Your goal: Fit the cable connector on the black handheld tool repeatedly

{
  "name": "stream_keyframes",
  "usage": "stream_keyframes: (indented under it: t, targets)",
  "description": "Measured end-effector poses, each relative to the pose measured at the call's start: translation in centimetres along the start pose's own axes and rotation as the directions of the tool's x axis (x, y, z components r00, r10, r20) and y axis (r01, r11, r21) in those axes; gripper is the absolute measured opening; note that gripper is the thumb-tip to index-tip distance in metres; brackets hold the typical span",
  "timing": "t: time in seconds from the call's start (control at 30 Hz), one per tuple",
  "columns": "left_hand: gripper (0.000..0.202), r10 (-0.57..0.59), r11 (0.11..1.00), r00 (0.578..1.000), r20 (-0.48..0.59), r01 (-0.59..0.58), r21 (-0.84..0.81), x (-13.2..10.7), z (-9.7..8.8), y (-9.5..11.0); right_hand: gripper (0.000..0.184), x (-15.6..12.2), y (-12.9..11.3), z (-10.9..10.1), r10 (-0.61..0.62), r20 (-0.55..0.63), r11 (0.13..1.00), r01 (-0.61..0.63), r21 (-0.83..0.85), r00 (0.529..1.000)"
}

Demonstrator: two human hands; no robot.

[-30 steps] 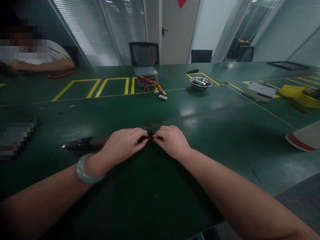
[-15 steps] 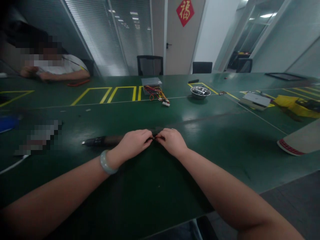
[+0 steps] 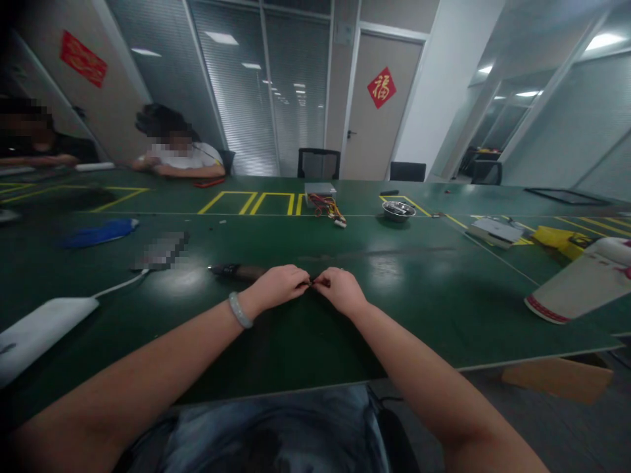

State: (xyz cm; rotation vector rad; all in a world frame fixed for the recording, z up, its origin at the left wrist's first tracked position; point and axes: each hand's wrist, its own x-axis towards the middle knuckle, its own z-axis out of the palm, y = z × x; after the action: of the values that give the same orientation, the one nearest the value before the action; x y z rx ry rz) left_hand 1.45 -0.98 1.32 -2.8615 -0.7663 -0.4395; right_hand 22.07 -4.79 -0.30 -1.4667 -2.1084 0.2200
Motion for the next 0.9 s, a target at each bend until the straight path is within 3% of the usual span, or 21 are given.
stream_keyframes:
  t: [0.17,0.37,0.67,0.77,0.9]
  targets:
    - [0.006,-0.021,0.999,1.0,-0.013,0.022,0.033,-2.3,-1.2,2.1,0.009,-2.2,-2.1,0.1,-0.011,-0.014,1.0,0.012,0.005,1.0]
    - [0.008,-0.084,0.995,0.996,-0.028,0.086,0.049,-2.5,-1.9,3.8,0.011,-3.2,-2.8,-0.4,-0.019,-0.052,0.998,0.016,-0.056,0.998]
    - [0.007,-0.168,0.986,0.984,-0.058,0.167,-0.014,-2.3,-1.2,3.5,0.016,-2.5,-2.5,0.0,-0.147,-0.023,0.952,0.135,-0.276,0.989]
    - [0.009,-0.172,0.985,0.983,-0.063,0.171,-0.031,-2.4,-1.2,3.5,0.016,-2.4,-2.5,0.3,-0.152,-0.027,0.953,0.139,-0.268,0.988]
    - [0.027,-0.195,0.98,0.976,-0.102,0.191,-0.046,-3.1,-1.7,3.4,0.015,-2.3,-2.6,0.5,-0.132,0.007,0.963,0.13,-0.235,0.991]
